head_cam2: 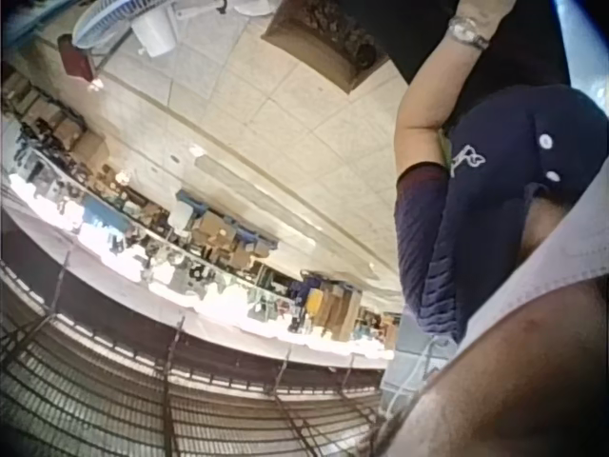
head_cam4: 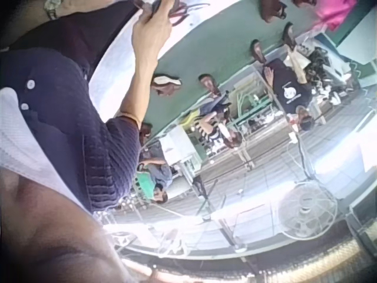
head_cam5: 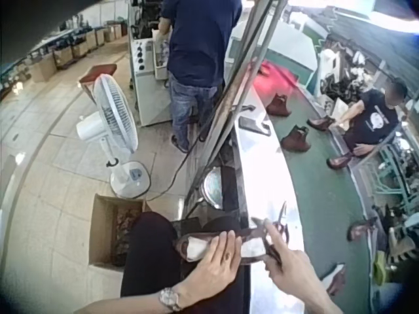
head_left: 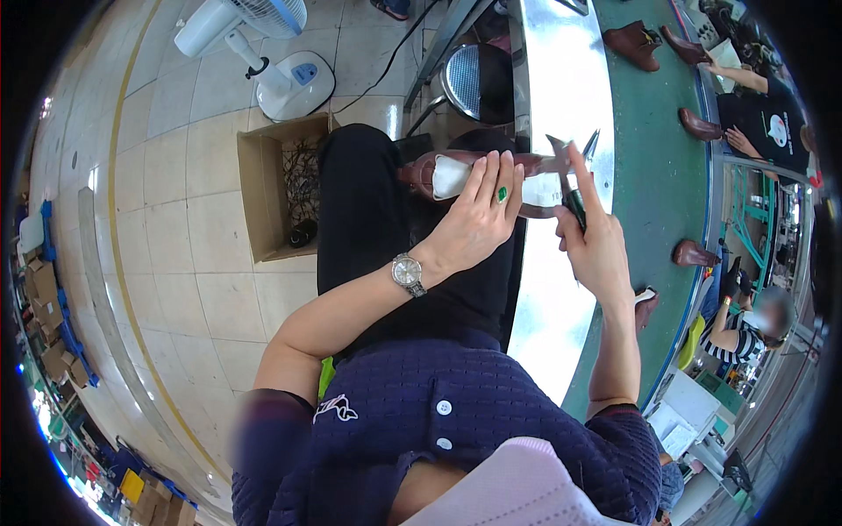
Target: The recorder is assembling and inspecting shoe uppers and soles, using pliers and a conveyor belt in a factory setting.
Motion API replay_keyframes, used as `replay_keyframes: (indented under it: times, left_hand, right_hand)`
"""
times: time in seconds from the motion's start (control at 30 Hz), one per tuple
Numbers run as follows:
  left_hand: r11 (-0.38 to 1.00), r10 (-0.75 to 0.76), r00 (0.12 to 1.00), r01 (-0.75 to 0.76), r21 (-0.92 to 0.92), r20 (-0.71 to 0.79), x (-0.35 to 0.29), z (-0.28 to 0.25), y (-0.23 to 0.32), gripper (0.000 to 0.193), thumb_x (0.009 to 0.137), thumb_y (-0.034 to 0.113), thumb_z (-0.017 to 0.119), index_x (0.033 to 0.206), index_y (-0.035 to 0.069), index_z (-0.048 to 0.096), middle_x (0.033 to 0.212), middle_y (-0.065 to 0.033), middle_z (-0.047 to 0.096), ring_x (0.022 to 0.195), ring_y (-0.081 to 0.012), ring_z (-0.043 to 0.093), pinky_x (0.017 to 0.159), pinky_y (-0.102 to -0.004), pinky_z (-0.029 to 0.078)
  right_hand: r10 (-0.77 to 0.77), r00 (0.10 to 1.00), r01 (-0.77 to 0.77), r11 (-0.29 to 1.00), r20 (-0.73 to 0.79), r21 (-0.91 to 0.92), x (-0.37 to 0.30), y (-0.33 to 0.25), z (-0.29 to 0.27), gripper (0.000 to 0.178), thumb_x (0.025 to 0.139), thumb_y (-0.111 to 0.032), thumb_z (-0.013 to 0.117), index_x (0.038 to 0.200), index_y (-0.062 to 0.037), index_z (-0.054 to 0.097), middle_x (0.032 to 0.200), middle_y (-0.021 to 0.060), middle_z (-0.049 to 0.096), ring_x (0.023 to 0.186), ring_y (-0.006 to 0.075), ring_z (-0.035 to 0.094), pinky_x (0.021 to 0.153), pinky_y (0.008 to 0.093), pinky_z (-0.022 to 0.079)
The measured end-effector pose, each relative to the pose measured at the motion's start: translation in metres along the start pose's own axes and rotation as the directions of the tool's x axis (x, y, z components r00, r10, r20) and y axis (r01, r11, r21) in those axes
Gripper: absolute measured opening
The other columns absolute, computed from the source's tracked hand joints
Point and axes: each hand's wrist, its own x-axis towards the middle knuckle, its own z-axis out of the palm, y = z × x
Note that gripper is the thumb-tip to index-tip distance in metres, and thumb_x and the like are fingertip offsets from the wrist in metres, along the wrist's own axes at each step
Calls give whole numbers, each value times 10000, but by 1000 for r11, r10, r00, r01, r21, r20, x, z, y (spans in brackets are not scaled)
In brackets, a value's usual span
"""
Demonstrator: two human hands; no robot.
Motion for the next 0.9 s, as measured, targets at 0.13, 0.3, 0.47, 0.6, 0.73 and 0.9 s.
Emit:
replay_keyframes:
  times: [0.13,0.3,0.47,0.6,0.73,0.9]
  left_hand:
    - [999,33,999,-33,15,-22,3,-3,0,473,812,135,523,1212,-112,471,1199,-250,499,1187,-381,471,1047,-445,341]
    - [998,35,996,-30,52,-87,-1,2,-1,429,797,131,533,1160,-98,525,1153,-214,514,1179,-387,477,1048,-442,343]
    - [998,60,990,-57,29,-128,0,2,-3,408,802,135,530,1138,-98,539,1126,-206,528,1176,-383,481,1046,-443,346]
    - [998,24,982,-35,-56,-188,-2,8,-5,344,800,129,533,1090,-55,549,1118,-202,535,1179,-382,480,1043,-448,350]
    - [991,-4,978,-25,-134,-206,0,4,-2,231,791,118,546,990,0,562,1112,-196,543,1171,-385,491,1034,-454,363]
    - [989,-10,974,-23,-143,-225,-5,13,-4,219,791,113,547,986,15,558,1115,-189,546,1193,-372,475,1052,-454,339]
  right_hand:
    - [-34,990,30,999,-139,-27,-4,-1,15,754,853,-7,521,1465,-258,156,704,190,629,588,338,626,549,423,479]
    - [-137,989,124,975,-63,-182,-6,-4,12,729,859,-36,535,1464,-226,176,684,174,627,594,335,628,539,417,478]
    - [-116,980,85,978,-161,-190,-5,-3,28,733,864,-38,530,1469,-229,163,675,171,626,578,326,627,527,413,476]
    - [-171,985,152,936,-33,-319,-5,-6,21,737,862,-41,535,1471,-218,159,689,171,635,569,318,628,514,403,475]
    - [-185,970,142,957,-157,-252,-7,-12,29,735,860,-41,533,1470,-221,164,686,164,638,560,304,631,495,395,472]
    - [-165,985,139,928,-49,-345,-2,-8,28,742,860,-46,528,1471,-231,149,677,160,634,535,301,624,471,386,463]
